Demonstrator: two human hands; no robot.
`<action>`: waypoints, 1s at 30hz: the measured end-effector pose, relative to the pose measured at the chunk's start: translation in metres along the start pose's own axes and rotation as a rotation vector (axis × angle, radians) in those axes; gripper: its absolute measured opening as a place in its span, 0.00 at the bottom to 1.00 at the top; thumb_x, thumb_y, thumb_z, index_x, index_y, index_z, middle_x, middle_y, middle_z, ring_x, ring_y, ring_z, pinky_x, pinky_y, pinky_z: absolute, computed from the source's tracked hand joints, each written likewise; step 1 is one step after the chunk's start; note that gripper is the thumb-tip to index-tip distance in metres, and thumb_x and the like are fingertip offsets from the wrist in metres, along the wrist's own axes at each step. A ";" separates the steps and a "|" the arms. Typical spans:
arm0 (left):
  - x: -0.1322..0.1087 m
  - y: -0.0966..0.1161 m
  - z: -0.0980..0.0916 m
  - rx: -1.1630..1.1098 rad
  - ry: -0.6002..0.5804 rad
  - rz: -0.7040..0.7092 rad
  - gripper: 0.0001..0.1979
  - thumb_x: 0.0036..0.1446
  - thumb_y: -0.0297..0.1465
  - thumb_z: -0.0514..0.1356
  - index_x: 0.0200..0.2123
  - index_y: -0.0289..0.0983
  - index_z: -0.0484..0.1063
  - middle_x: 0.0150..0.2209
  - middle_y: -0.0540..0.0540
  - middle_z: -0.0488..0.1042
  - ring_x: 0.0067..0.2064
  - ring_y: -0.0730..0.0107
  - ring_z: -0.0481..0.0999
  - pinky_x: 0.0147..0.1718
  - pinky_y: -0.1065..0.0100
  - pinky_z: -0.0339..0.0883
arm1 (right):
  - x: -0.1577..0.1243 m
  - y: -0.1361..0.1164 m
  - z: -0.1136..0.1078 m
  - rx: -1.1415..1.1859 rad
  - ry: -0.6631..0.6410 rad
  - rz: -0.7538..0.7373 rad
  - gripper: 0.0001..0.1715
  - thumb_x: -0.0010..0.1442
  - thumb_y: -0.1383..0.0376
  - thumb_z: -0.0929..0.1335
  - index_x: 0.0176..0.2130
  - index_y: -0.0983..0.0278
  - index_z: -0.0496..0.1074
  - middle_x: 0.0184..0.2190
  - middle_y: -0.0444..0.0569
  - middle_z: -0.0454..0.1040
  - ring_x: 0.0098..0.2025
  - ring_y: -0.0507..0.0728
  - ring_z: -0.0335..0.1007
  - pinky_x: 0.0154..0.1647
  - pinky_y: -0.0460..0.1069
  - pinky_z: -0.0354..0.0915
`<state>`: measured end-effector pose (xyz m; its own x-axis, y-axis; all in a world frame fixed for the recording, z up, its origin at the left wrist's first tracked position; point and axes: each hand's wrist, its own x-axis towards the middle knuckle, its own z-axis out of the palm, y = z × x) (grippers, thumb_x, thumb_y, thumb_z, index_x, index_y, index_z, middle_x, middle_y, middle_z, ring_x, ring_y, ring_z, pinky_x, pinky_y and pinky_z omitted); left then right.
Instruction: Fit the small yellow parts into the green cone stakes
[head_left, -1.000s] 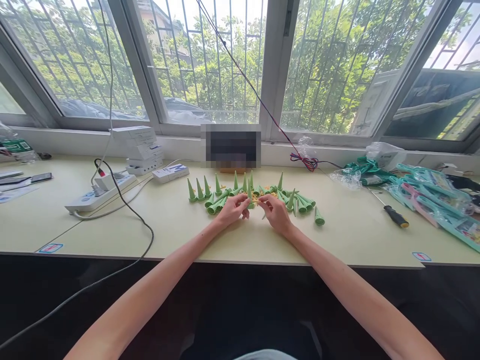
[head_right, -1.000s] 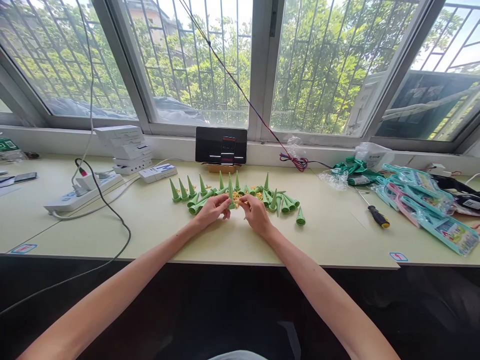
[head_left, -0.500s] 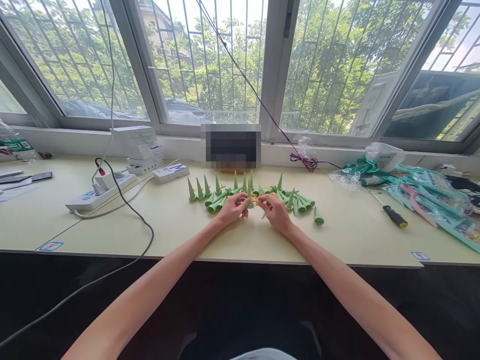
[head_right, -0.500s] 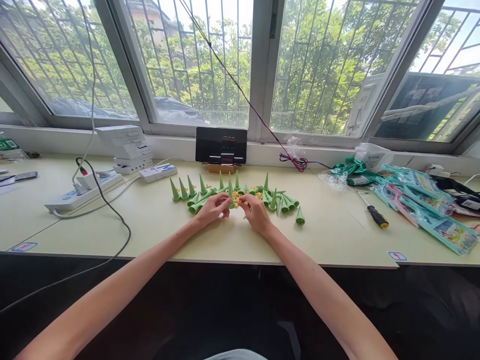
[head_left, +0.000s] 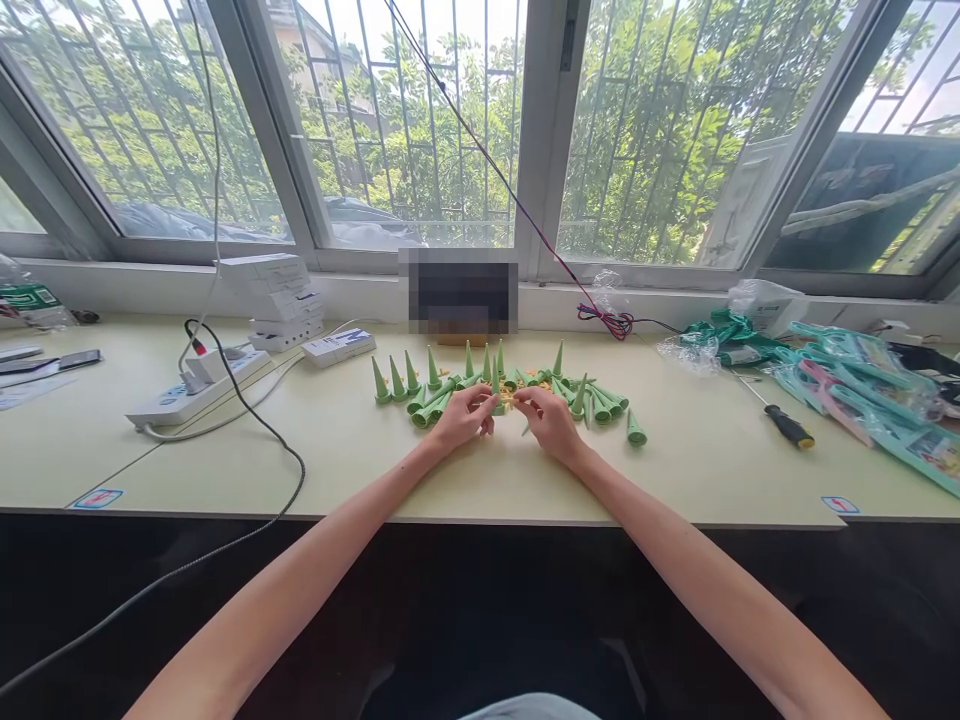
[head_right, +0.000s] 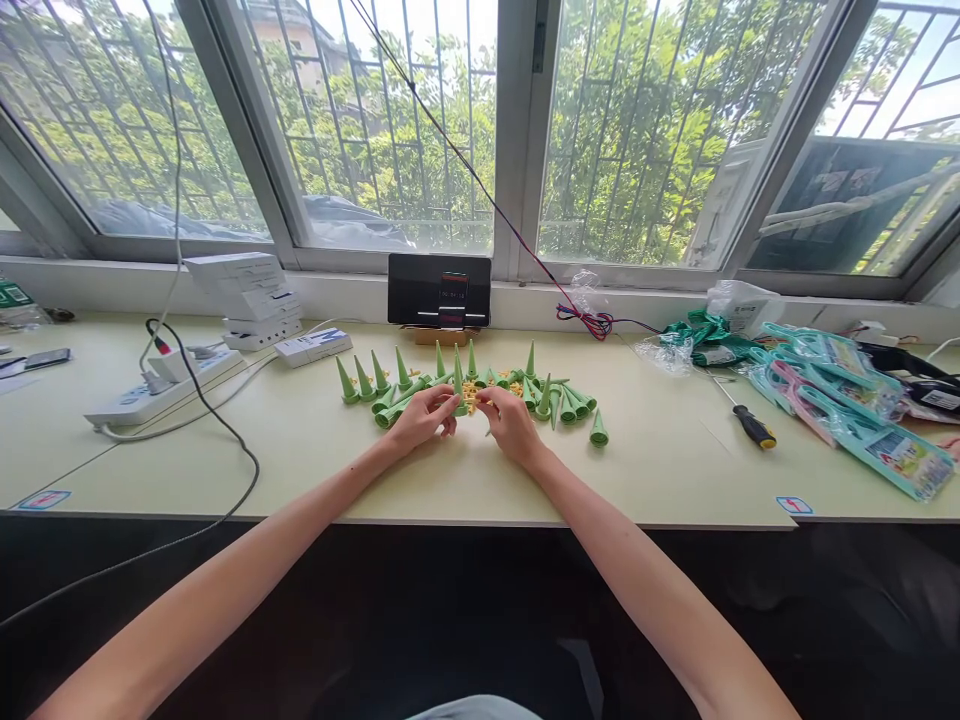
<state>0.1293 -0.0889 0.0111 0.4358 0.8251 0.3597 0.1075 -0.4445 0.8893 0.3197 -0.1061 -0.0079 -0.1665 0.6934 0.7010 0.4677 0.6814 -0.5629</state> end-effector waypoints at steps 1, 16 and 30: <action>0.000 0.000 0.000 -0.001 -0.001 -0.001 0.18 0.58 0.46 0.59 0.34 0.35 0.66 0.25 0.50 0.70 0.20 0.73 0.73 0.18 0.72 0.65 | 0.000 0.001 0.000 0.001 0.004 0.003 0.09 0.63 0.64 0.64 0.40 0.63 0.73 0.36 0.52 0.77 0.35 0.57 0.72 0.35 0.51 0.68; -0.001 -0.001 0.001 0.012 -0.015 0.001 0.18 0.58 0.46 0.58 0.33 0.35 0.66 0.26 0.49 0.70 0.20 0.73 0.73 0.18 0.73 0.64 | -0.001 0.000 0.000 0.006 -0.022 0.033 0.08 0.63 0.65 0.63 0.35 0.64 0.70 0.29 0.49 0.74 0.30 0.54 0.69 0.33 0.49 0.65; -0.001 -0.003 0.002 0.009 -0.017 -0.003 0.19 0.57 0.46 0.59 0.35 0.34 0.68 0.29 0.48 0.71 0.19 0.75 0.72 0.17 0.73 0.65 | -0.001 -0.001 -0.001 -0.061 -0.064 0.035 0.15 0.66 0.62 0.61 0.28 0.63 0.67 0.23 0.45 0.69 0.25 0.53 0.62 0.30 0.47 0.59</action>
<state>0.1303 -0.0884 0.0073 0.4508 0.8201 0.3525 0.1166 -0.4456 0.8876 0.3201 -0.1074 -0.0079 -0.2032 0.7314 0.6510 0.5261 0.6423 -0.5574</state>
